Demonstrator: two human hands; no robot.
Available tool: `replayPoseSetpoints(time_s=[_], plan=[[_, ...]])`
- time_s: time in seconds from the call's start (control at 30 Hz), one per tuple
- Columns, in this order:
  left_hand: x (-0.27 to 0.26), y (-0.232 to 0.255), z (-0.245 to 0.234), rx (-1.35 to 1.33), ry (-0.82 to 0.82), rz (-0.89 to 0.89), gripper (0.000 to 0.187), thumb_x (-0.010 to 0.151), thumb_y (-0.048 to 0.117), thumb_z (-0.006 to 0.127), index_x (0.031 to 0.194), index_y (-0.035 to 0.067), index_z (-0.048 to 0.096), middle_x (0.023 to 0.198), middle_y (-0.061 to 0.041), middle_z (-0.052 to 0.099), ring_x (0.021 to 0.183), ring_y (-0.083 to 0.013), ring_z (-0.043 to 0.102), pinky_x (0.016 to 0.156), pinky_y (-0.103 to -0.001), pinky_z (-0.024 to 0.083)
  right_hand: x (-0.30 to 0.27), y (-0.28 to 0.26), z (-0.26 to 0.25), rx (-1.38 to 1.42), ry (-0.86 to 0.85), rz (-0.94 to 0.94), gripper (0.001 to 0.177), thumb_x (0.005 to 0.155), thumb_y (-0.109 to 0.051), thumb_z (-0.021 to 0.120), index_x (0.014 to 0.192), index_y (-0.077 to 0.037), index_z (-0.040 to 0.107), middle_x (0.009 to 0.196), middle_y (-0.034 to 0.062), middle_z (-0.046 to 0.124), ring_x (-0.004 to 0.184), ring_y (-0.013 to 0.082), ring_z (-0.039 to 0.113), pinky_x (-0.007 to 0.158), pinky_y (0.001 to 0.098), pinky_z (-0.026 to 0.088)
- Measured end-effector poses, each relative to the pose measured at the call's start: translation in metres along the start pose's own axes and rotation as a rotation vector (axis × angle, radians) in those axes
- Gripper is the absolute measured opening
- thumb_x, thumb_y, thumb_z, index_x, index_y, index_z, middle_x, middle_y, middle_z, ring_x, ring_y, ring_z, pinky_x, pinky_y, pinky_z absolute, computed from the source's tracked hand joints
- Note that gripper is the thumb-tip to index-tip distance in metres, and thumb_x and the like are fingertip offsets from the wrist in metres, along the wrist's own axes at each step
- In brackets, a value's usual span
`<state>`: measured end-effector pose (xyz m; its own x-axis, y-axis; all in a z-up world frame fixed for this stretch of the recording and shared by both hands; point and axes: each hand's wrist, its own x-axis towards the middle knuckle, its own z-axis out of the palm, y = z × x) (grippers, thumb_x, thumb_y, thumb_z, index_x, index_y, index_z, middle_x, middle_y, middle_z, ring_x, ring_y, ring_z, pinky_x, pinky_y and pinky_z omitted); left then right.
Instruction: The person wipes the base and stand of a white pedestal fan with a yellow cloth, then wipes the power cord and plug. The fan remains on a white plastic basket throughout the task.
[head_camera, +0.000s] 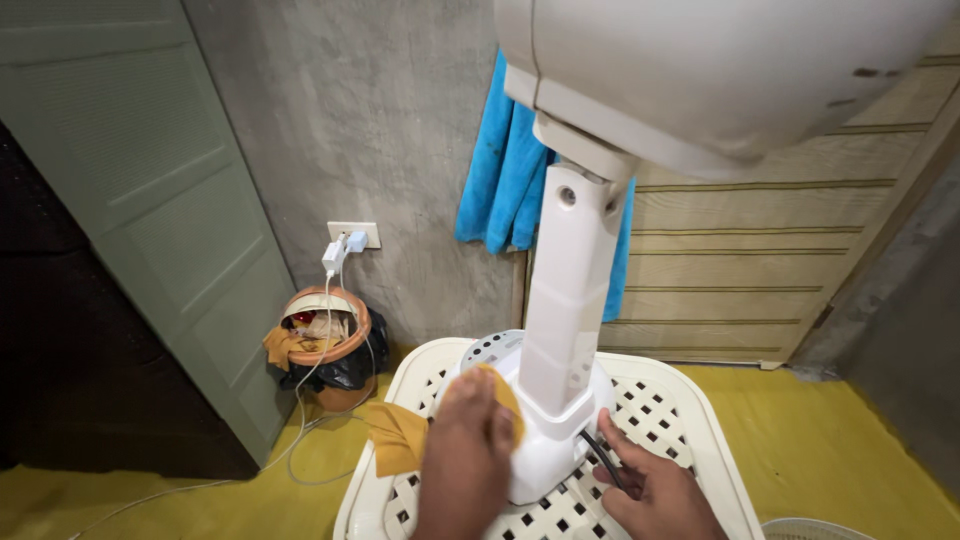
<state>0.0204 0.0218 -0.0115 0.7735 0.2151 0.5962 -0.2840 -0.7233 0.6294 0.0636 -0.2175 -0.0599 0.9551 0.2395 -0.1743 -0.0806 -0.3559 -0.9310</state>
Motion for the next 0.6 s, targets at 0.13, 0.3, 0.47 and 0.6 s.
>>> replayPoseSetpoints(time_s=[0.13,0.3,0.47,0.6], plan=[[0.02,-0.01,-0.012,-0.006,-0.122,-0.065,0.046,0.1,0.024,0.048,0.138,-0.001,0.058,0.146,-0.021,0.055,0.139,-0.0382,0.045,0.116,-0.044,0.032,-0.001,-0.003,-0.001,-0.049,0.012,0.048,0.082,0.083,-0.001,0.067,0.157,-0.029,0.043,0.134,0.0009,0.068,0.108,0.0115,0.077,0.1,0.0257,0.055],[0.032,0.008,-0.022,0.147,-0.277,-0.054,0.049,0.095,0.027,0.052,0.143,0.015,0.059,0.154,-0.017,0.047,0.141,-0.0388,0.039,0.11,-0.05,0.029,-0.002,-0.006,0.001,-0.085,0.031,0.095,0.082,0.085,-0.002,0.068,0.158,-0.032,0.043,0.132,0.0021,0.07,0.109,0.0109,0.077,0.102,0.0254,0.055],[0.036,0.008,-0.038,0.139,-0.312,-0.039,0.041,0.094,0.028,0.053,0.131,0.017,0.068,0.146,-0.008,0.057,0.138,-0.0333,0.046,0.113,-0.044,0.036,-0.003,-0.002,0.001,0.007,0.022,0.04,0.083,0.083,0.0,0.067,0.157,-0.029,0.044,0.137,0.0006,0.068,0.11,0.0139,0.077,0.1,0.0285,0.056],[0.035,0.002,-0.046,0.188,-0.325,-0.086,0.039,0.092,0.029,0.058,0.127,0.018,0.07,0.145,-0.005,0.06,0.137,-0.0315,0.048,0.112,-0.04,0.04,-0.002,-0.007,0.002,-0.052,0.03,0.056,0.082,0.083,-0.002,0.067,0.157,-0.03,0.044,0.136,0.0,0.066,0.109,0.0133,0.078,0.101,0.0275,0.056]])
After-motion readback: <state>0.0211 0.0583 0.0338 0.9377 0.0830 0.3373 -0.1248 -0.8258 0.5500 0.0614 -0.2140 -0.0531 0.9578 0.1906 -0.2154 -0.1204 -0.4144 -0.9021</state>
